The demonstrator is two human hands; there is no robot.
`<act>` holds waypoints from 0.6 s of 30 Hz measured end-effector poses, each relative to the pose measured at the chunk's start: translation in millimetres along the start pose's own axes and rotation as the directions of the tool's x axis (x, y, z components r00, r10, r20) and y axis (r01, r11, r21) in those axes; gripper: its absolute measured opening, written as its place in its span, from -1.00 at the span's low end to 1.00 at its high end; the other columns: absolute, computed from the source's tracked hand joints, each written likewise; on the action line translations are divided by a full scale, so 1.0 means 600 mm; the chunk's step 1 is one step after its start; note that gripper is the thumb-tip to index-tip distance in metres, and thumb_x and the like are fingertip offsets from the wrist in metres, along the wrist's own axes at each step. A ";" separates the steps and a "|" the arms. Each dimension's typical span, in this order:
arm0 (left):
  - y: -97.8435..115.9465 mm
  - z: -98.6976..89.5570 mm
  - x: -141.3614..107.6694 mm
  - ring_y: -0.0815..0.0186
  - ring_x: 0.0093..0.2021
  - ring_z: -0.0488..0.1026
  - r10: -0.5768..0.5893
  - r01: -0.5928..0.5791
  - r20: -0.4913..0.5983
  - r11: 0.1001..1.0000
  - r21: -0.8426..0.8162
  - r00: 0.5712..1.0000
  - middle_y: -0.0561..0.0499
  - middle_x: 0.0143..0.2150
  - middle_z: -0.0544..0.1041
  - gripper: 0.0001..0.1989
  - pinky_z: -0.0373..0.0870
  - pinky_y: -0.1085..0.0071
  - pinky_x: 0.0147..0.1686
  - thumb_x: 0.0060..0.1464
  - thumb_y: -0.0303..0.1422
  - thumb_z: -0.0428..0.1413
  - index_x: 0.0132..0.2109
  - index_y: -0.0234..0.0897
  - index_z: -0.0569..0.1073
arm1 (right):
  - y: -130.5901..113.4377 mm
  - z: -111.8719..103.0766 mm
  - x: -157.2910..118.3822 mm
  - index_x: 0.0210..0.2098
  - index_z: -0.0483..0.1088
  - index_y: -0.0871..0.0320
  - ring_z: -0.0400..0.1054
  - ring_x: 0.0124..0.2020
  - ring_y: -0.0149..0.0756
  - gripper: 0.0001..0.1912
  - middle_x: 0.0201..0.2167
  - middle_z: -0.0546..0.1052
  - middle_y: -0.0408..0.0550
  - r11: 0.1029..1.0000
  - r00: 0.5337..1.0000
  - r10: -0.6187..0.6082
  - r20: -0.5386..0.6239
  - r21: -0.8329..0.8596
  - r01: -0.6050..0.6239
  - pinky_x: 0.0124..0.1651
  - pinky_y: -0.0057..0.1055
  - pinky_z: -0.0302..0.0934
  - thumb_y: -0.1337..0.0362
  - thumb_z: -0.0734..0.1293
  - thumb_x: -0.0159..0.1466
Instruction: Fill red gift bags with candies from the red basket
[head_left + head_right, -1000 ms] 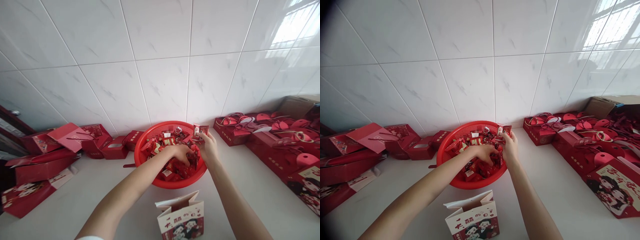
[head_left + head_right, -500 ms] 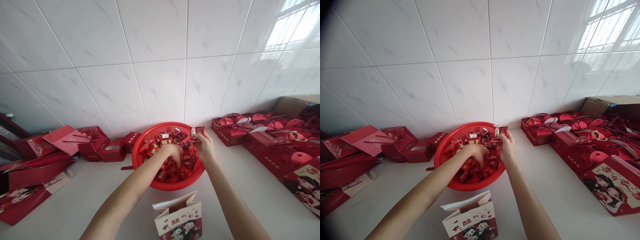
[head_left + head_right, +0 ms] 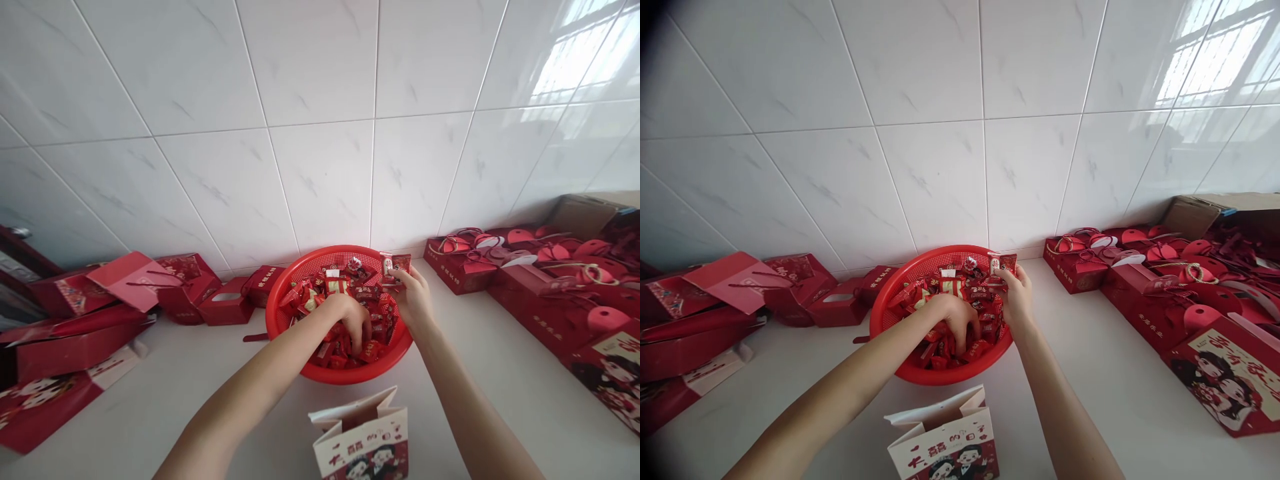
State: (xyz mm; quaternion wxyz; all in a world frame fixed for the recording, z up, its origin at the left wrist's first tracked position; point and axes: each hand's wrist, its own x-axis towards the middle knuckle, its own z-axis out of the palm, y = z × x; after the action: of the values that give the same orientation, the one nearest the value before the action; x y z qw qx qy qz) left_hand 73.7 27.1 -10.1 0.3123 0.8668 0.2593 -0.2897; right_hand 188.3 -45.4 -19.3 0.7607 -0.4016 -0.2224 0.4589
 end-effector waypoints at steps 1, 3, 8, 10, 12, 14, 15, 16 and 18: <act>0.000 0.000 -0.002 0.32 -0.43 0.49 0.013 -0.013 0.010 1.000 -0.004 1.000 0.19 -0.44 0.63 -0.71 0.32 0.54 -0.52 -0.60 -0.44 0.40 -0.54 -0.06 0.62 | 0.000 0.000 0.000 -0.50 0.40 0.11 0.34 -0.53 -0.42 -0.74 -0.51 0.49 -0.23 1.000 1.000 0.001 0.002 0.000 -0.001 -0.51 -0.49 0.28 0.28 0.52 -0.16; 0.001 0.000 -0.006 0.29 -0.37 0.51 0.022 -0.023 0.072 1.000 0.019 0.997 0.18 -0.41 0.64 -0.73 0.35 0.51 -0.46 -0.56 -0.42 0.41 -0.52 -0.07 0.63 | 0.001 -0.001 0.001 -0.48 0.41 0.11 0.36 -0.51 -0.42 -0.73 -0.50 0.50 -0.22 1.000 1.000 0.006 0.002 0.005 -0.006 -0.50 -0.50 0.28 0.28 0.52 -0.17; 0.009 0.000 -0.011 0.24 -0.34 0.50 0.044 -0.046 0.178 0.999 0.010 0.983 0.12 -0.45 0.61 -0.80 0.38 0.42 -0.36 -0.41 -0.34 0.41 -0.48 -0.14 0.63 | 0.001 -0.001 0.001 -0.46 0.44 0.12 0.36 -0.50 -0.41 -0.72 -0.49 0.52 -0.21 1.000 1.000 0.013 0.007 0.022 -0.013 -0.51 -0.51 0.28 0.30 0.53 -0.17; 0.012 0.001 -0.012 0.24 -0.35 0.50 0.061 -0.059 0.169 0.998 -0.021 0.984 0.12 -0.46 0.59 -0.80 0.40 0.41 -0.35 -0.39 -0.33 0.41 -0.49 -0.17 0.60 | 0.001 -0.001 0.001 -0.46 0.43 0.12 0.36 -0.50 -0.42 -0.72 -0.50 0.52 -0.22 1.000 1.000 0.015 0.012 0.019 -0.015 -0.51 -0.51 0.28 0.30 0.54 -0.16; 0.015 0.001 -0.014 0.23 -0.35 0.51 0.077 -0.073 0.163 0.997 -0.026 0.984 0.12 -0.46 0.59 -0.80 0.42 0.40 -0.34 -0.38 -0.33 0.39 -0.48 -0.19 0.58 | 0.000 0.000 0.000 -0.47 0.42 0.12 0.35 -0.52 -0.42 -0.71 -0.52 0.51 -0.23 1.000 1.000 0.017 0.016 0.011 -0.017 -0.50 -0.50 0.28 0.30 0.54 -0.16; 0.018 0.000 -0.016 0.22 -0.32 0.52 0.089 -0.084 0.184 0.996 -0.032 0.979 0.12 -0.43 0.60 -0.77 0.44 0.40 -0.34 -0.38 -0.35 0.38 -0.44 -0.20 0.58 | -0.001 0.000 -0.001 -0.46 0.42 0.12 0.36 -0.53 -0.42 -0.71 -0.52 0.51 -0.22 1.000 1.000 0.020 0.015 0.003 -0.020 -0.50 -0.49 0.28 0.30 0.54 -0.16; 0.019 0.000 -0.017 0.22 -0.31 0.53 0.095 -0.087 0.209 0.995 -0.046 0.973 0.12 -0.42 0.60 -0.76 0.45 0.40 -0.33 -0.39 -0.36 0.38 -0.42 -0.20 0.58 | -0.001 0.000 -0.001 -0.46 0.42 0.13 0.36 -0.52 -0.41 -0.71 -0.51 0.52 -0.22 1.000 1.000 0.022 0.013 0.002 -0.022 -0.50 -0.49 0.28 0.30 0.54 -0.16; 0.020 0.000 -0.017 0.22 -0.31 0.53 0.094 -0.085 0.227 0.995 -0.050 0.969 0.12 -0.42 0.60 -0.75 0.45 0.41 -0.34 -0.40 -0.38 0.38 -0.42 -0.20 0.58 | -0.001 0.001 -0.001 -0.46 0.43 0.13 0.37 -0.52 -0.41 -0.71 -0.51 0.52 -0.21 1.000 1.000 0.023 0.013 0.001 -0.023 -0.50 -0.49 0.28 0.30 0.54 -0.16; 0.023 0.000 -0.015 0.23 -0.35 0.52 0.080 -0.069 0.265 0.996 -0.052 0.961 0.12 -0.44 0.59 -0.73 0.44 0.41 -0.38 -0.42 -0.41 0.38 -0.42 -0.21 0.57 | 0.000 0.001 0.000 -0.44 0.45 0.14 0.37 -0.51 -0.40 -0.72 -0.49 0.53 -0.19 1.000 1.000 0.027 0.015 0.004 -0.027 -0.50 -0.48 0.27 0.29 0.53 -0.16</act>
State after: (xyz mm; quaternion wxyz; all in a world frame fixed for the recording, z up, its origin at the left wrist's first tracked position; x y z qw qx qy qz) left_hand 76.3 15.5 1.6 0.3732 0.8223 0.1882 -0.3861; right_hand 187.9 -45.4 -18.8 0.7537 -0.3995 -0.2215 0.4725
